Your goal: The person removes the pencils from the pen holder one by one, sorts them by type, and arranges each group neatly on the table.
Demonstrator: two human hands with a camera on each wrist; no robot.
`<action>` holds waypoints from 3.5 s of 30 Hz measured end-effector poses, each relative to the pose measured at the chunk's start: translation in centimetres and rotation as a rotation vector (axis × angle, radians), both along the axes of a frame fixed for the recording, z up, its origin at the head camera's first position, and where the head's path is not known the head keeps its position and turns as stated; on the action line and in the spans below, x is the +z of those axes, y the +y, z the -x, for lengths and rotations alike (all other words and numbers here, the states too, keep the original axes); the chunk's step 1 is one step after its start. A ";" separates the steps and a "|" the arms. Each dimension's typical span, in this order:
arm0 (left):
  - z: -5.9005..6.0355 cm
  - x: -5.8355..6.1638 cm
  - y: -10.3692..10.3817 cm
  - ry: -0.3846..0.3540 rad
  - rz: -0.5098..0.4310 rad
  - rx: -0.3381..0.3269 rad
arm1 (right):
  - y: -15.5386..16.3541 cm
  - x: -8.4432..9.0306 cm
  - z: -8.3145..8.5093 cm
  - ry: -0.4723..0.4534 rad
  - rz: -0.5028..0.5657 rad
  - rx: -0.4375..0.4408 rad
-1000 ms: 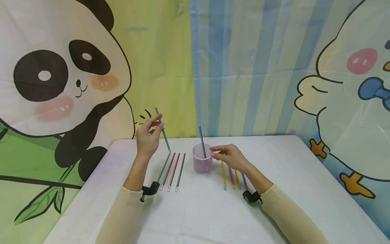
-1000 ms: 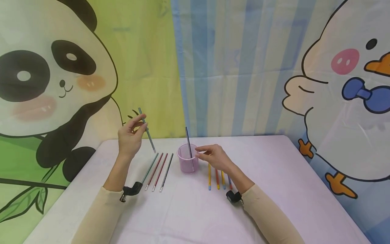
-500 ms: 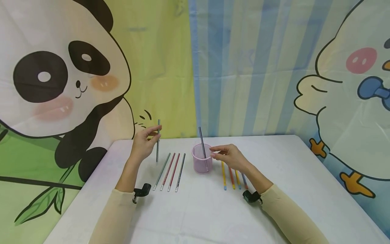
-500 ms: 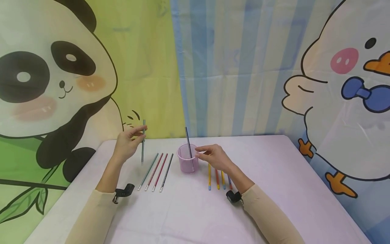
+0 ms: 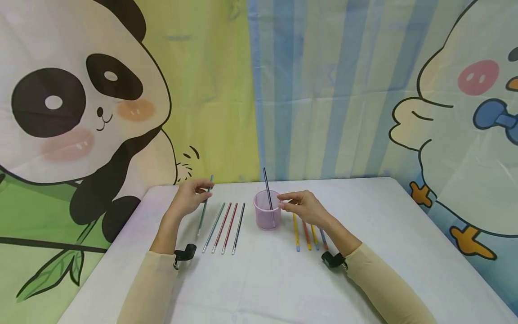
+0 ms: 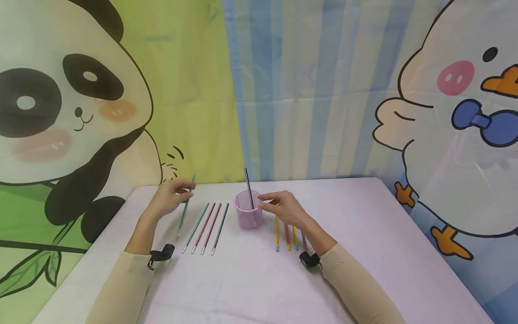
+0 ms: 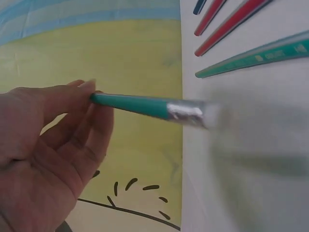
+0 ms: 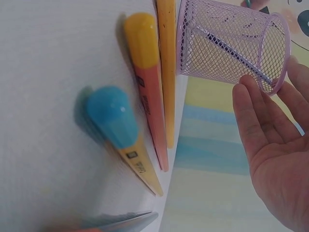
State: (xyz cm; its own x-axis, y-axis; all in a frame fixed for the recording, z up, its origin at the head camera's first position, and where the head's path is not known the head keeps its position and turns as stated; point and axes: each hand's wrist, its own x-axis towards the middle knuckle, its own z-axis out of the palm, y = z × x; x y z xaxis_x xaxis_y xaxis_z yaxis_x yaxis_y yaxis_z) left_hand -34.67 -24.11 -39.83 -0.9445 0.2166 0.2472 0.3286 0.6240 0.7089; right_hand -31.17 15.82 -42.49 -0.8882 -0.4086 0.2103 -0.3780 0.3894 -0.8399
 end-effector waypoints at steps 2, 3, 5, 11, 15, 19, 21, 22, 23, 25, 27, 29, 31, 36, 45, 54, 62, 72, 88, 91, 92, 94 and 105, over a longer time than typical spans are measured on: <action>0.0 -0.3 -0.1 -0.041 0.009 -0.008 | -0.1 0.0 0.0 -0.006 -0.001 -0.003; 0.1 -0.4 -0.2 -0.063 0.015 -0.010 | -0.1 0.0 0.0 -0.008 -0.001 -0.004; 0.2 -0.7 -0.2 -0.115 0.022 -0.010 | -0.1 0.0 0.0 -0.010 0.003 -0.001; 0.5 -1.5 -0.2 -0.245 0.058 -0.010 | -0.1 0.0 0.0 -0.010 0.008 0.010; 0.7 -1.9 -0.1 -0.271 0.066 -0.017 | -0.1 -0.1 0.0 -0.006 0.002 0.004; 0.7 -2.1 0.1 -0.271 0.068 -0.022 | -0.1 -0.1 0.0 -0.002 0.007 0.003; 0.7 -2.1 0.1 -0.270 0.074 -0.027 | -0.1 -0.1 0.1 -0.001 0.014 0.006; 0.7 -2.1 0.2 -0.268 0.077 -0.029 | -0.1 -0.1 0.1 -0.003 0.017 0.007; 0.7 -2.1 0.2 -0.268 0.081 -0.029 | -0.1 -0.1 0.1 -0.003 0.018 0.007; 0.7 -2.2 0.3 -0.268 0.084 -0.028 | -0.1 -0.1 0.1 -0.002 0.019 0.010; 0.8 -2.4 0.4 -0.264 0.093 -0.026 | -0.1 -0.1 0.2 0.003 0.014 0.007; 0.9 -2.6 0.4 -0.259 0.102 -0.023 | -0.1 -0.1 0.1 0.002 0.011 0.009; 1.1 -2.9 0.4 -0.255 0.113 -0.019 | -0.1 -0.1 0.1 -0.003 0.011 0.005; 1.1 -3.2 0.5 -0.247 0.138 -0.018 | -0.2 0.0 0.0 -0.004 0.007 0.005; 1.1 -3.6 1.0 -0.242 0.173 -0.014 | 0.0 0.0 0.2 -0.008 0.011 0.007; 1.0 -3.8 1.2 -0.251 0.239 -0.003 | 0.0 -0.1 0.1 -0.021 0.006 0.002; 1.1 -4.0 1.3 -0.265 0.281 0.020 | 0.0 -0.1 0.3 -0.014 -0.015 -0.005; 0.9 -4.0 1.5 -0.260 0.288 0.037 | 0.0 -0.1 0.2 -0.003 -0.020 -0.005; 0.9 -3.5 1.3 -0.187 0.308 0.066 | -0.1 0.0 0.1 -0.022 -0.013 -0.013; 0.9 -2.9 1.7 -0.108 0.254 0.082 | -0.1 0.0 0.1 -0.020 -0.006 -0.009; 0.8 -2.7 1.9 -0.082 0.226 0.078 | 0.0 0.0 0.1 -0.017 -0.004 -0.005; 0.9 -2.4 2.5 -0.026 0.166 0.069 | 0.0 0.0 0.1 -0.015 0.004 0.002; 0.3 0.0 7.5 0.184 -0.147 -0.049 | 0.0 -0.1 0.2 -0.018 0.005 -0.005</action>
